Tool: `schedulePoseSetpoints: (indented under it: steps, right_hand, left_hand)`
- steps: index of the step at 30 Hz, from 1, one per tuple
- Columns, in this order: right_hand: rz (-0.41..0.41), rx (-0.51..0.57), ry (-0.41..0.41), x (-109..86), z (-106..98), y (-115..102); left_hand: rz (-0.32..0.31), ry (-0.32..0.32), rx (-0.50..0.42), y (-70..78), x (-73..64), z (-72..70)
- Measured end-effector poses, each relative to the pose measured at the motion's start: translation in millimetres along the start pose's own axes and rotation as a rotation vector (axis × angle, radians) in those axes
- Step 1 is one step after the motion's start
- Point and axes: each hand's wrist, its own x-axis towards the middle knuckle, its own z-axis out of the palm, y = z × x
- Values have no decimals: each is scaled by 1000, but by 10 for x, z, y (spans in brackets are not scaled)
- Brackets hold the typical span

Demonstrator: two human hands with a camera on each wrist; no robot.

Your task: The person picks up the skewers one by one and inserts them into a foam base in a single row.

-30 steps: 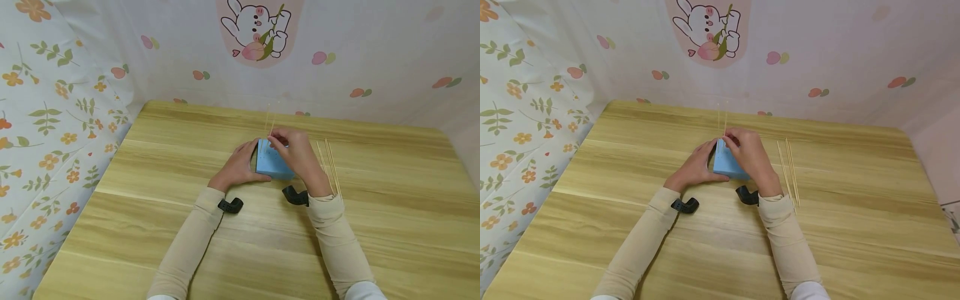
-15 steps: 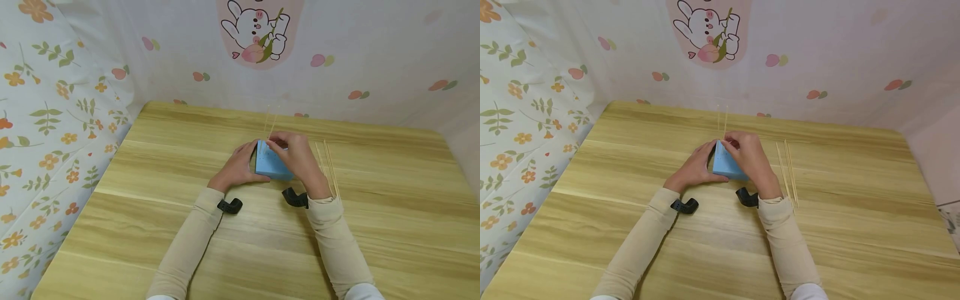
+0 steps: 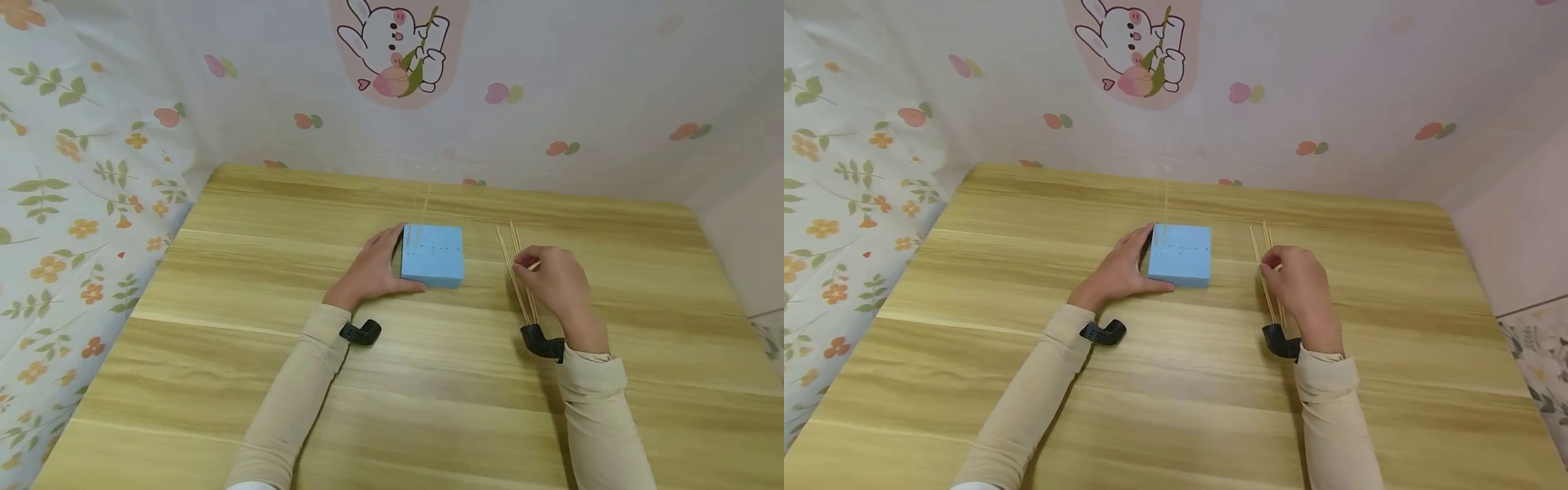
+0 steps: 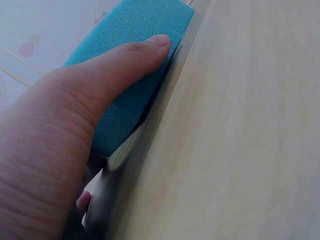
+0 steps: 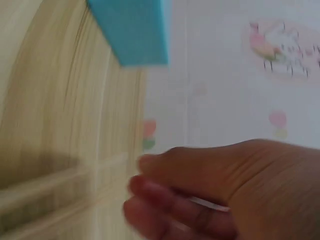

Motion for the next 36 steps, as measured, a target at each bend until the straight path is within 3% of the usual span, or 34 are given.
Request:
schedulePoseSetpoints:
  steps: [5, 11, 17, 30, 36]
  right_hand:
    - [116, -7, -90, -66, -45, 164]
    - [204, -27, -124, -27, 85, 125]
    - [210, -24, -112, 17, 151, 101]
    - [236, -32, -177, 43, 146, 41]
    - [203, 1, -126, 30, 188, 21]
  left_hand:
    - [-2, 4, -4, 12, 4, 8]
    - [0, -7, -15, 17, -18, 19]
    - [-2, -2, -10, 20, -11, 11]
    - [-17, -5, 2, 34, 6, 6]
    - [-39, -10, 5, 37, -6, 11]
